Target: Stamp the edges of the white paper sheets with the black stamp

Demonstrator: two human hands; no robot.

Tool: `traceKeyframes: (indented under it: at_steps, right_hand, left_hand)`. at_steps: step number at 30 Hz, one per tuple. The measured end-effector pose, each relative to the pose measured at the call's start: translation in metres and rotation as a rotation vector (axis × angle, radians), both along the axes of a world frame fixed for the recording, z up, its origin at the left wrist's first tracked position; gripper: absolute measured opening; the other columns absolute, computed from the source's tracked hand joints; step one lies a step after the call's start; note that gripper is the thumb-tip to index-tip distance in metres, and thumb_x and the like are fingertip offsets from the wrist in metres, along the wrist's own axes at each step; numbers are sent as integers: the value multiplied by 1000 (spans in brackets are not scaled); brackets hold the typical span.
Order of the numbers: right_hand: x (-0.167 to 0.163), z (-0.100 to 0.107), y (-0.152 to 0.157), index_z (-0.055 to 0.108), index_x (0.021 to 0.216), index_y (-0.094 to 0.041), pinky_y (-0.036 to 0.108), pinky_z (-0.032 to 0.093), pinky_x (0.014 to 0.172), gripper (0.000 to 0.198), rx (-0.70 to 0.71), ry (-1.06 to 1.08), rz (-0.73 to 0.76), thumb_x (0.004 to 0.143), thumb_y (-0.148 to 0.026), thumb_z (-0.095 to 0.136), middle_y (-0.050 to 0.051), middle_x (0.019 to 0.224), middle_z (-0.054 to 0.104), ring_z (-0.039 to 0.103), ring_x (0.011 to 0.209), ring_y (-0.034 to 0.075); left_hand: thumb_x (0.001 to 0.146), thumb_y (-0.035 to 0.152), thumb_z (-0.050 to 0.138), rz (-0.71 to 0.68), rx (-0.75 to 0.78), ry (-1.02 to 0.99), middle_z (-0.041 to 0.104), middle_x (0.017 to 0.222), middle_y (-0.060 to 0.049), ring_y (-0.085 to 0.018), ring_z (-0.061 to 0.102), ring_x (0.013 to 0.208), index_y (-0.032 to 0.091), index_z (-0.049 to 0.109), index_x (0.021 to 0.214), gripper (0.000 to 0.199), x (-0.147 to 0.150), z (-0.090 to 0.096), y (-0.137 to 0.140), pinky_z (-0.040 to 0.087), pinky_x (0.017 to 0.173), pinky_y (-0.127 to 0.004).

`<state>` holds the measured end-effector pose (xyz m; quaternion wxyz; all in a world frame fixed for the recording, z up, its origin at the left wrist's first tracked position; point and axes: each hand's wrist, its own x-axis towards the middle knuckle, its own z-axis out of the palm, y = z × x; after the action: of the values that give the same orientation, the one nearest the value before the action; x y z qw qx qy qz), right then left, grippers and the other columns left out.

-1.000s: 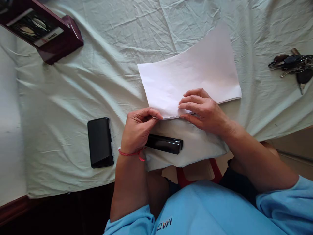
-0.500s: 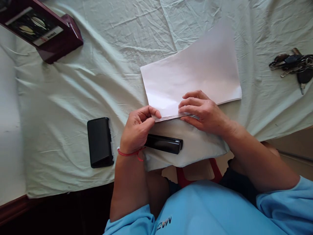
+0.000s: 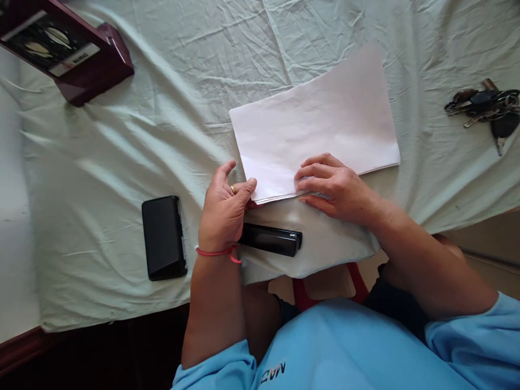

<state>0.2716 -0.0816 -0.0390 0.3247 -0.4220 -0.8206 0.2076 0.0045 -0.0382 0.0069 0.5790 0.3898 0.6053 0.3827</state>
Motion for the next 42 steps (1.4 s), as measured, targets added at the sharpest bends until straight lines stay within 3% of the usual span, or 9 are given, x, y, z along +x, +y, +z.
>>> traceKeyframes:
  at_steps: [6, 11, 18, 22, 27, 31, 34, 38, 42]
  right_hand:
    - [12, 5, 5, 84, 115, -30, 54, 63, 122, 17, -38, 9, -27, 116, -39, 70, 5, 127, 88, 73, 139, 29]
    - [58, 3, 15, 82, 128, -29, 69, 53, 136, 22, -57, -100, -444, 111, -38, 73, 11, 140, 84, 73, 143, 38]
    - [91, 10, 16, 65, 164, -13, 69, 45, 139, 70, -191, -359, -908, 99, -31, 83, 27, 164, 72, 68, 156, 44]
    - [85, 21, 18, 60, 168, -17, 62, 57, 129, 76, -280, -255, -914, 98, -30, 85, 21, 150, 81, 78, 140, 37]
    - [89, 36, 20, 62, 170, -14, 48, 68, 105, 86, -489, 230, -996, 90, -23, 95, 17, 127, 89, 83, 104, 24]
    - [94, 44, 15, 86, 137, -15, 51, 72, 97, 56, -623, 595, -802, 86, -31, 103, 19, 132, 89, 86, 103, 26]
    - [91, 46, 13, 92, 111, -19, 57, 72, 111, 40, -520, 701, -743, 80, -38, 109, 15, 131, 91, 87, 112, 29]
    - [89, 38, 11, 90, 114, -23, 54, 66, 126, 42, -224, 690, -694, 84, -47, 107, 13, 141, 89, 84, 134, 29]
    - [99, 23, 5, 88, 128, -22, 58, 64, 130, 60, -230, 334, -693, 79, -48, 111, 15, 144, 86, 80, 141, 33]
  left_hand:
    - [65, 37, 108, -151, 11, 1, 76, 72, 1, -16, 66, 69, 18, 83, 95, 44, -3, 2, -2, 53, 65, -26]
    - [75, 33, 102, -240, 91, -6, 86, 87, -4, -21, 79, 84, 20, 85, 95, 29, -9, 3, -5, 62, 77, -29]
    - [78, 35, 105, -386, 43, -6, 91, 103, -8, -28, 85, 99, 21, 84, 102, 35, -16, 4, -6, 69, 94, -37]
    - [84, 29, 97, -391, 140, 10, 84, 93, -3, -22, 76, 89, 22, 84, 99, 21, -15, 6, -8, 61, 84, -30]
    - [93, 23, 87, -460, 294, 141, 81, 92, -1, -20, 72, 89, 23, 85, 95, 2, -18, 8, -10, 56, 87, -32]
    - [100, 26, 85, -420, 444, 249, 82, 94, -1, -22, 72, 92, 25, 87, 96, 5, -26, 6, -12, 57, 92, -36]
    - [100, 28, 90, -276, 533, 264, 80, 91, -1, -23, 70, 92, 27, 86, 92, 9, -34, 5, -11, 58, 93, -38]
    - [91, 29, 97, -60, 547, 239, 75, 86, 0, -23, 70, 92, 29, 77, 83, 22, -42, 5, -5, 60, 98, -39]
    - [84, 31, 99, -160, 385, 341, 82, 93, -3, -26, 77, 102, 25, 82, 87, 19, -42, 6, 2, 61, 107, -42]
